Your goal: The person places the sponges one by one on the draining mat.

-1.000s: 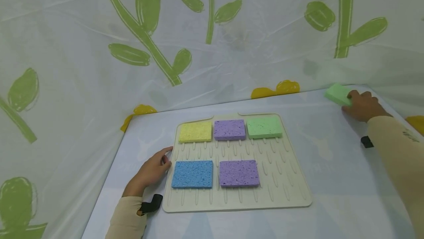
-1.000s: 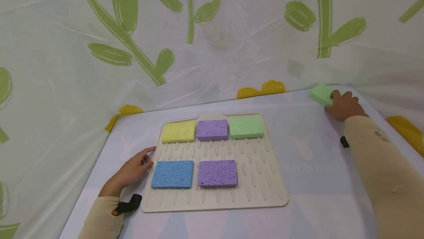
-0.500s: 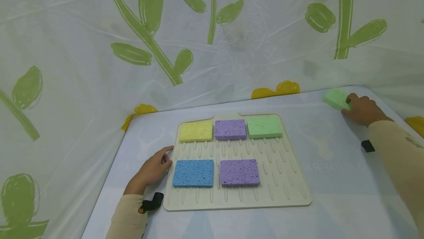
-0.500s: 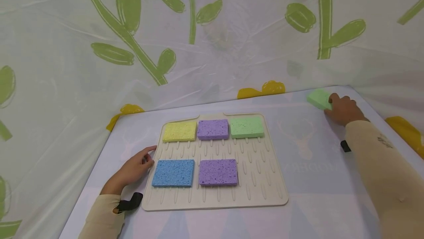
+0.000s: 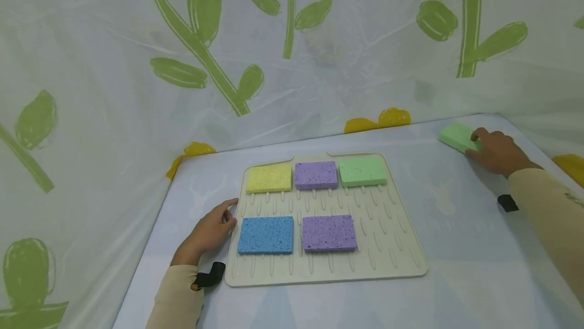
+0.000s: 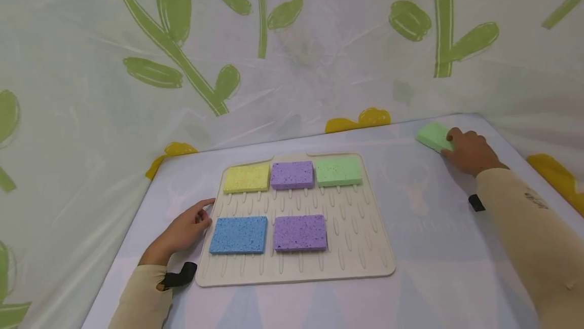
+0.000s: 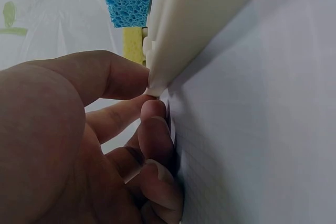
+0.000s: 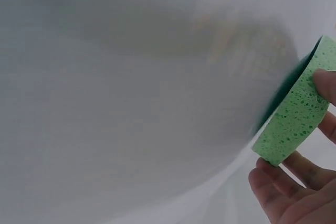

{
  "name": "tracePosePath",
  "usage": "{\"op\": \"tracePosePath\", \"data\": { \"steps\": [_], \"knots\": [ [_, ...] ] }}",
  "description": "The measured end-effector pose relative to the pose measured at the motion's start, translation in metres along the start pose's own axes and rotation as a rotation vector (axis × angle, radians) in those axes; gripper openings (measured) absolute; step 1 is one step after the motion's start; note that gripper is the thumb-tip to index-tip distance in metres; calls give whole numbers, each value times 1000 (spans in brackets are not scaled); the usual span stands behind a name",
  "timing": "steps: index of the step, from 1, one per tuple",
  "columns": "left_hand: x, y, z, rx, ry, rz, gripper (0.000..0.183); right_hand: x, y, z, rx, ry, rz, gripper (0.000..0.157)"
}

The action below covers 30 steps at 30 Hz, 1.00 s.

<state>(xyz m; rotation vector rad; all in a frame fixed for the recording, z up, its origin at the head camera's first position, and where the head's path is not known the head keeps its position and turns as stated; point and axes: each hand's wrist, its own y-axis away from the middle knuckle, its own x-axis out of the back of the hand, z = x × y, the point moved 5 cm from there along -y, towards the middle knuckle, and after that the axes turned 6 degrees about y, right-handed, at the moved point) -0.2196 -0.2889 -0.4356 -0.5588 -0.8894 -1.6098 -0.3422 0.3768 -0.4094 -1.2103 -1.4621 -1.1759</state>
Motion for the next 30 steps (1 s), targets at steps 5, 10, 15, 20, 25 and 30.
{"op": "tracePosePath", "data": {
  "steps": [5,10,15,20,25,30],
  "knots": [
    [2,0,3,1,-7,3,55,0,8,-9,8,-4,25,57],
    [0,0,-1,13,-6,7,55,-2,18,-18,14,9,36,58],
    [-1,0,-2,17,1,8,54,2,29,-28,50,4,69,56],
    [-1,0,1,2,-2,3,55,2,38,-35,69,-14,92,54],
    [0,0,2,-7,14,3,55,2,49,-49,111,-34,137,49],
    [0,1,2,-3,22,-8,55,-1,63,-68,187,-39,208,42]
  ]
}}
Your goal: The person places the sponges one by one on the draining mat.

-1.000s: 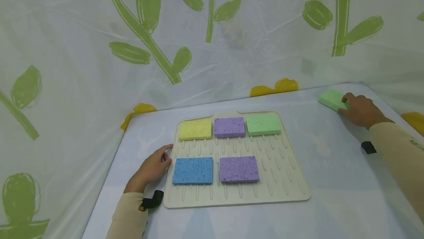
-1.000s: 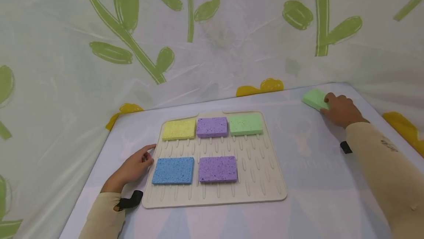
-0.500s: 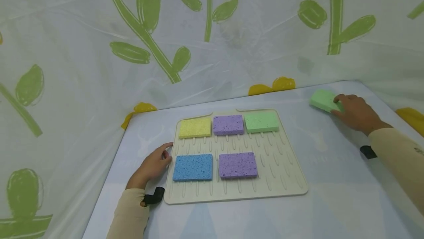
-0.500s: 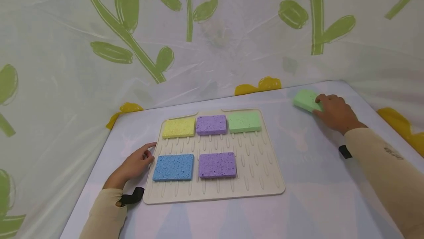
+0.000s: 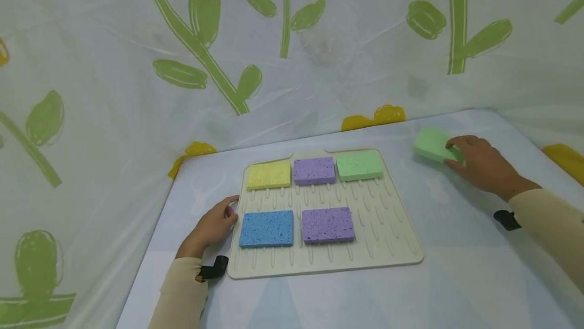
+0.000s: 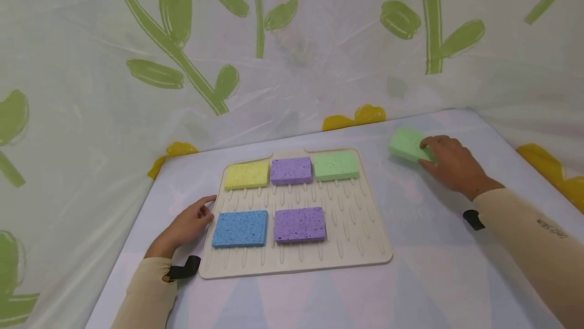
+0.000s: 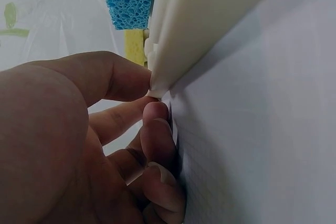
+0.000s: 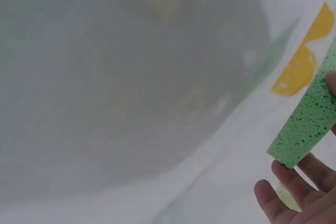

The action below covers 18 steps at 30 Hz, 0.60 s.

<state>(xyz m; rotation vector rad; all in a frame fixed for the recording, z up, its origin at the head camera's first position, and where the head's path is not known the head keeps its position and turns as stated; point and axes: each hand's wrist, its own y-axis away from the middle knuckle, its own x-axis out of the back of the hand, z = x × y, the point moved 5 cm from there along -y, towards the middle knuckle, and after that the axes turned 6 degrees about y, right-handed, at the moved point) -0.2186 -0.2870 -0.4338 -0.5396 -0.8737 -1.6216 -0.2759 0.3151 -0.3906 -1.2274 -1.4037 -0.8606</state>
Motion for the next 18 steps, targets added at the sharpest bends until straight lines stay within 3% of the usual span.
{"op": "tracePosePath", "data": {
  "steps": [18],
  "knots": [
    [-1,0,0,-1,-15,9,54,-3,34,-71,254,72,204,39]
  ]
}}
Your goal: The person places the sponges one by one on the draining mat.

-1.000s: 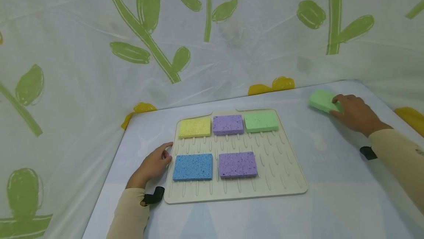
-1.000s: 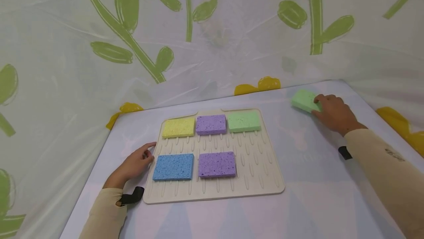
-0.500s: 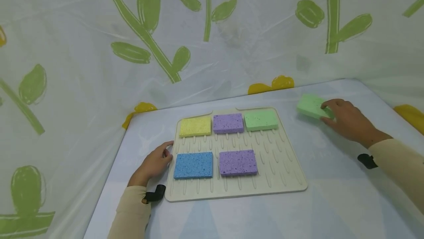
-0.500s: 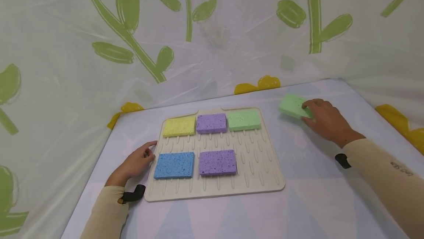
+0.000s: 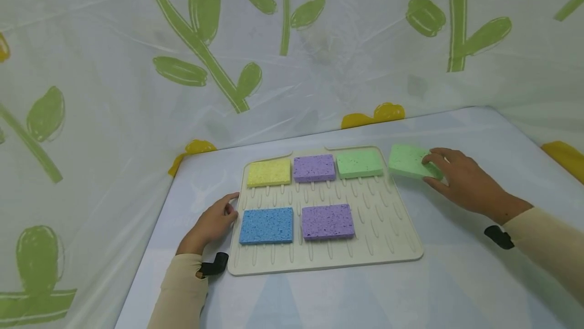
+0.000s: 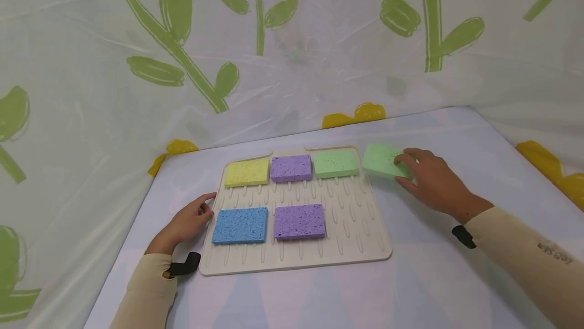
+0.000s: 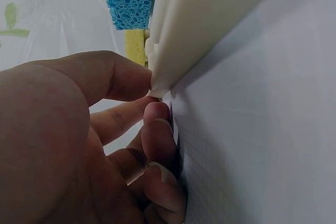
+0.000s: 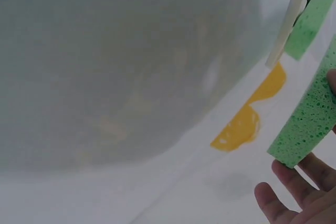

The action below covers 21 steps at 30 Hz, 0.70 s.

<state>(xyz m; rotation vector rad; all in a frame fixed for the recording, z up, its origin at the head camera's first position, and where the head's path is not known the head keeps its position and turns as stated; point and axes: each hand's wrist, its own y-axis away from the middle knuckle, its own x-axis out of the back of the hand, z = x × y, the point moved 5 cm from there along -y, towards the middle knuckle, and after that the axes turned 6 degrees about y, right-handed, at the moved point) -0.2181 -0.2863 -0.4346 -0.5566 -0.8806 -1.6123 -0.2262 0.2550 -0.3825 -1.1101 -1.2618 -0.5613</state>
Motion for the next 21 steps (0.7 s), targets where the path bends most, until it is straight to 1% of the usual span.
{"op": "tracePosePath", "data": {
  "steps": [5,9,12,17,21],
  "knots": [
    [-1,0,0,4,2,-2,55,0,7,-18,49,18,11,42],
    [-1,0,-2,20,-6,0,55,-1,10,-34,103,8,31,43],
    [0,0,-2,25,-9,4,55,-2,13,-45,137,-1,28,44],
    [1,0,0,8,-1,-3,55,-6,19,-59,168,-18,-19,46],
    [0,-1,-1,6,-9,-7,55,-9,22,-68,212,-28,-43,46]
  ]
}}
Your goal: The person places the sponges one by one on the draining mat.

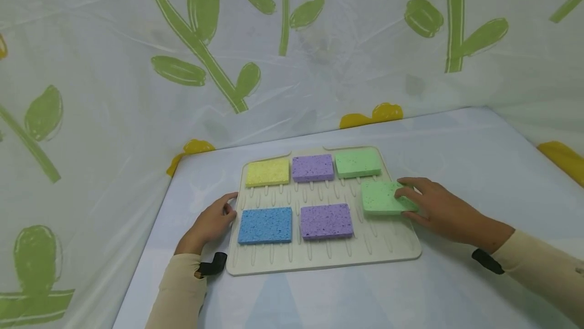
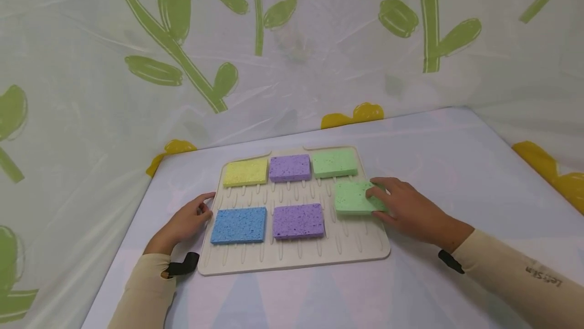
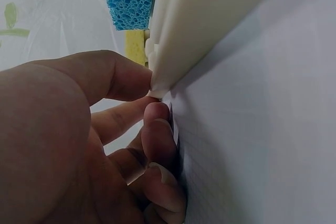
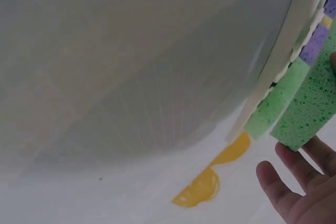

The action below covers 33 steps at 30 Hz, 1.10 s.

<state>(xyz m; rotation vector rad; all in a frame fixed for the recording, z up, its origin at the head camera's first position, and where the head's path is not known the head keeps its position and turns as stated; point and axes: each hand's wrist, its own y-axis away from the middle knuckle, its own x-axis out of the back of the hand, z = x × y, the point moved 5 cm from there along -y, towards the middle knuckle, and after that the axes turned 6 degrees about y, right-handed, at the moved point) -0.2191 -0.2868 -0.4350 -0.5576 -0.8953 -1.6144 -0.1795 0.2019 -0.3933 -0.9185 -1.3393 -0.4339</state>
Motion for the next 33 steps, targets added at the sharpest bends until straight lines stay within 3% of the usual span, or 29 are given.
{"op": "tracePosePath", "data": {
  "steps": [11,17,28,33],
  "knots": [
    [2,1,0,5,-15,6,56,-9,2,-13,35,-15,-93,42],
    [2,-2,0,-2,-5,13,55,-9,-1,-15,70,6,-82,42],
    [-3,-6,4,12,7,19,55,-13,1,-16,51,-9,-155,38],
    [-3,-4,5,38,29,47,54,-1,-7,-6,-42,-41,-129,41]
  ]
}}
